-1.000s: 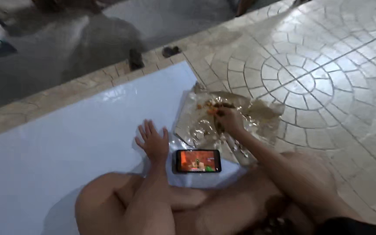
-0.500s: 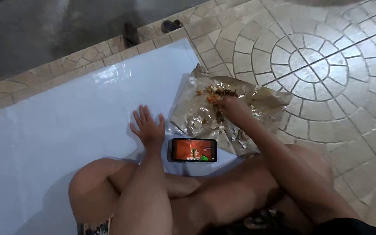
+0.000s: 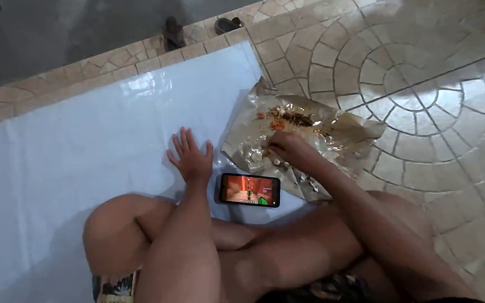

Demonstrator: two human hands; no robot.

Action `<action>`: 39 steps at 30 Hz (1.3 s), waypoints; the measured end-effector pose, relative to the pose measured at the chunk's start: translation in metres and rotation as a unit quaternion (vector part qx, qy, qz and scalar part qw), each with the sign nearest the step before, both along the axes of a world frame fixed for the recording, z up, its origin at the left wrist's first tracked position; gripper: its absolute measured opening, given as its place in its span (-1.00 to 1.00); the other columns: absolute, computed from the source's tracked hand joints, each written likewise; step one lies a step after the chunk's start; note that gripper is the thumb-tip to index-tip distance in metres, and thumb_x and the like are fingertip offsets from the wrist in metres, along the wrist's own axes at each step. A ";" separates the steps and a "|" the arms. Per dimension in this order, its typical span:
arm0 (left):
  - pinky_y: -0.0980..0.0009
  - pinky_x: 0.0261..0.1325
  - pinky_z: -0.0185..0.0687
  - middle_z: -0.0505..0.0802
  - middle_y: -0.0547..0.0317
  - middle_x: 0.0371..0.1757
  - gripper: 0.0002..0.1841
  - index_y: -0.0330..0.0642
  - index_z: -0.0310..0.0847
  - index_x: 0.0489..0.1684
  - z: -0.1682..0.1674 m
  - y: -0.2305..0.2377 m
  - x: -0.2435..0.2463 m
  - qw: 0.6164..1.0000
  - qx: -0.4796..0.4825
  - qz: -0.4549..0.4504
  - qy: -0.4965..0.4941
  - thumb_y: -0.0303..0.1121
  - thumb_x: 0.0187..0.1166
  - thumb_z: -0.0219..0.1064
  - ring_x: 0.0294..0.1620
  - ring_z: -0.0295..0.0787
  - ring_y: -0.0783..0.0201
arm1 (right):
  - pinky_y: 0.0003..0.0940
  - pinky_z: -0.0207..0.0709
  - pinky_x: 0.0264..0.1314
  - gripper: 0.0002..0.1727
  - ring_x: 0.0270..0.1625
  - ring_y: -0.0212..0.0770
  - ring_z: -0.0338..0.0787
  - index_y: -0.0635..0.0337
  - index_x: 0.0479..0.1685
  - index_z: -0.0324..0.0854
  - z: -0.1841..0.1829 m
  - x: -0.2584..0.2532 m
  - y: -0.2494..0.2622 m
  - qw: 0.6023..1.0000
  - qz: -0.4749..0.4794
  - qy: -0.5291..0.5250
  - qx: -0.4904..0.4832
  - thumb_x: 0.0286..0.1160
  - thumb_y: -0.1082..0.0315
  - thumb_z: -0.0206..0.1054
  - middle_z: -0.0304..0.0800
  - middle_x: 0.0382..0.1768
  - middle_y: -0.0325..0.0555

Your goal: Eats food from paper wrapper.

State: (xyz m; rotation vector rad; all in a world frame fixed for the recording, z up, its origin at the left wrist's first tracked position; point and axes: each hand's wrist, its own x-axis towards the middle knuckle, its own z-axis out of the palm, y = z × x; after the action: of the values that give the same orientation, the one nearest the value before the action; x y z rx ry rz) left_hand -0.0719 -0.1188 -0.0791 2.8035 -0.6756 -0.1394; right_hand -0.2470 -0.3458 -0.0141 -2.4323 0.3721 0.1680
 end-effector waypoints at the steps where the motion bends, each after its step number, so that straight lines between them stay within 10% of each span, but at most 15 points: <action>1: -0.43 0.77 -0.42 0.14 0.15 0.92 -0.22 0.00 0.11 0.87 0.000 0.001 0.000 1.000 -0.001 -0.001 0.002 0.25 0.73 -0.07 0.95 -0.20 -0.04 | 0.05 0.71 0.23 -0.88 0.03 0.07 0.85 0.32 -0.09 0.80 -0.007 0.003 0.001 1.000 0.029 0.001 -0.003 0.57 0.55 0.36 0.82 -0.04 0.13; 11: -0.44 0.75 -0.37 0.18 0.19 0.91 -0.21 0.04 0.14 0.86 0.001 -0.001 0.000 1.000 -0.005 0.006 0.009 0.30 0.72 -0.10 0.95 -0.18 -0.06 | 0.01 0.68 0.38 -0.57 0.34 0.13 0.76 0.26 0.14 0.79 -0.013 -0.010 0.001 0.970 0.214 -0.010 -0.111 0.23 0.70 0.54 0.77 0.27 0.10; 18: -0.42 0.76 -0.39 0.16 0.20 0.92 -0.20 0.05 0.12 0.87 0.002 -0.001 0.000 1.000 -0.010 0.008 0.008 0.32 0.71 -0.13 0.95 -0.18 -0.04 | -0.07 0.62 0.48 -0.65 0.40 0.10 0.72 0.20 0.19 0.78 -0.009 -0.025 -0.011 0.964 0.250 -0.010 -0.094 0.44 0.64 0.42 0.72 0.36 0.09; 32: -0.43 0.76 -0.38 0.21 0.22 0.90 -0.21 0.06 0.15 0.86 0.001 -0.002 0.001 1.000 -0.019 0.005 0.010 0.31 0.71 -0.10 0.95 -0.17 -0.03 | 0.06 0.77 0.13 -0.72 0.05 0.15 0.86 0.20 -0.07 0.84 -0.013 -0.030 0.009 0.974 0.186 0.000 -0.128 0.36 0.72 0.41 0.82 -0.04 0.13; 39: -0.43 0.76 -0.34 0.20 0.20 0.90 -0.22 0.04 0.15 0.86 -0.003 -0.002 0.003 1.000 -0.018 0.001 -0.001 0.28 0.71 -0.09 0.94 -0.14 -0.05 | -0.34 0.85 0.06 -0.84 0.03 -0.32 0.90 0.19 -0.07 0.88 0.052 -0.030 -0.001 0.971 -0.113 -0.115 0.177 0.45 0.40 0.51 0.91 0.03 -0.15</action>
State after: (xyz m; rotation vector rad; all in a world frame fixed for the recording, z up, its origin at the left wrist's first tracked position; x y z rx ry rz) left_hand -0.0687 -0.1210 -0.0819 2.7702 -0.6686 -0.1219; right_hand -0.2769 -0.3472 0.0383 -2.0122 0.4672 -0.1376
